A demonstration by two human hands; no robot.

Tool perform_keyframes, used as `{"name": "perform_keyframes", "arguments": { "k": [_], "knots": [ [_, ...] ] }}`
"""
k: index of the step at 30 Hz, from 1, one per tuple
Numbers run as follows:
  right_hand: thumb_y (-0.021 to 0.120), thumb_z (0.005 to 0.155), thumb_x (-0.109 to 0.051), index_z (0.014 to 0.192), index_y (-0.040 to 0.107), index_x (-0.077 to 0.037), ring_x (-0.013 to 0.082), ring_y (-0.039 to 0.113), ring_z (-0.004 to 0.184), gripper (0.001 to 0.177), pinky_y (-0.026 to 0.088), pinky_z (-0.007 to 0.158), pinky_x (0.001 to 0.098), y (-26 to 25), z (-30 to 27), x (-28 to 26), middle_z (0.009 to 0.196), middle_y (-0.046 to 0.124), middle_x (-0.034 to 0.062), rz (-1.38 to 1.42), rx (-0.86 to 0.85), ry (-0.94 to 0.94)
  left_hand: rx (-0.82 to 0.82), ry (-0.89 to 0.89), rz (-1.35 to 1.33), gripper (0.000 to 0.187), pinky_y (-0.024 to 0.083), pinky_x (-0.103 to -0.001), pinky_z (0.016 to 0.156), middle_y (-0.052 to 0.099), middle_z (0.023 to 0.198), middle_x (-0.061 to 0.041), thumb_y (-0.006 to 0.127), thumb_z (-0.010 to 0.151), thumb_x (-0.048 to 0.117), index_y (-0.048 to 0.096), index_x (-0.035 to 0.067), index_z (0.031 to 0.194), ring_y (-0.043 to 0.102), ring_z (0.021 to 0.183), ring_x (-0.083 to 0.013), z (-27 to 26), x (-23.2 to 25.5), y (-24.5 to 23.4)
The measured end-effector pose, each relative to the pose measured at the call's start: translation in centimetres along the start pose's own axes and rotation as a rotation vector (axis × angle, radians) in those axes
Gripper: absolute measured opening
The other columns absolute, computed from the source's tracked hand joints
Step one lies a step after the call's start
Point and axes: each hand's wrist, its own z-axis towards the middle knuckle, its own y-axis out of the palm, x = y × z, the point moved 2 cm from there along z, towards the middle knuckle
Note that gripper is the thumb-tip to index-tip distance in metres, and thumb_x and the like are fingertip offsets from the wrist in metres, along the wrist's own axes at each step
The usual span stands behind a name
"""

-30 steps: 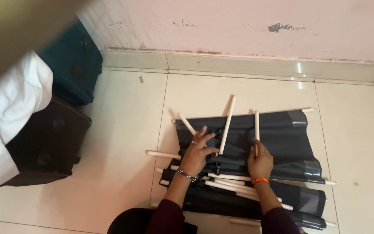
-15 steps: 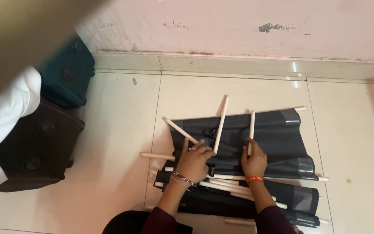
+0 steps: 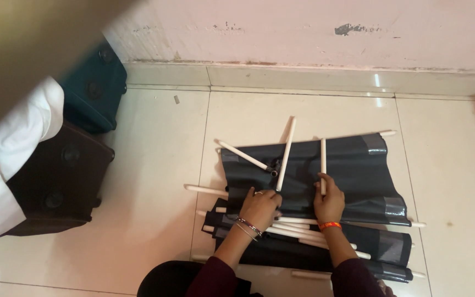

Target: The person assembles a small folding table by connecting white poles with black plastic joints and attaching a black fabric sheet. They connect the frame pieces, insert the fabric into the frame, and secure the structure on the floor.

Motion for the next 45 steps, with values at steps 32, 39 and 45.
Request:
{"name": "perform_keyframes", "arguments": {
  "k": [32,39,45],
  "knots": [
    [0.075,0.072,-0.006,0.113,0.069,-0.021,0.0335,0.062,0.101,0.044,0.050,0.088,0.0476,-0.6,-2.1,-2.1,0.105,0.063,0.0120,-0.116,0.125,-0.620,0.444,-0.205,-1.082,0.035,0.062,-0.028,0.085,0.071,0.116,-0.006,0.069,0.083,-0.009,0.069,0.005,0.115,0.073,0.100,-0.0133,1.4,-1.4,1.1],
    [0.067,0.078,-0.006,0.105,0.064,-0.010,0.0247,0.065,0.095,0.027,0.045,0.101,0.0521,-0.8,-3.1,-8.4,0.098,0.064,0.0055,-0.086,0.091,-0.866,0.624,-0.008,-1.495,0.032,0.060,-0.033,0.091,0.071,0.117,-0.014,0.067,0.099,0.007,0.051,0.007,0.127,0.070,0.104,-0.0205,2.0,-2.8,3.3],
    [0.070,0.087,-0.016,0.106,0.067,-0.011,0.0270,0.062,0.072,0.020,0.050,0.064,0.0413,2.1,-4.9,-10.6,0.084,0.059,0.0062,-0.089,-0.068,-0.635,0.804,-0.430,-1.912,0.033,0.059,-0.040,0.100,0.066,0.122,-0.015,0.060,0.097,0.009,0.038,0.011,0.121,0.071,0.112,-0.0290,1.8,-5.3,5.8]
  ]
}}
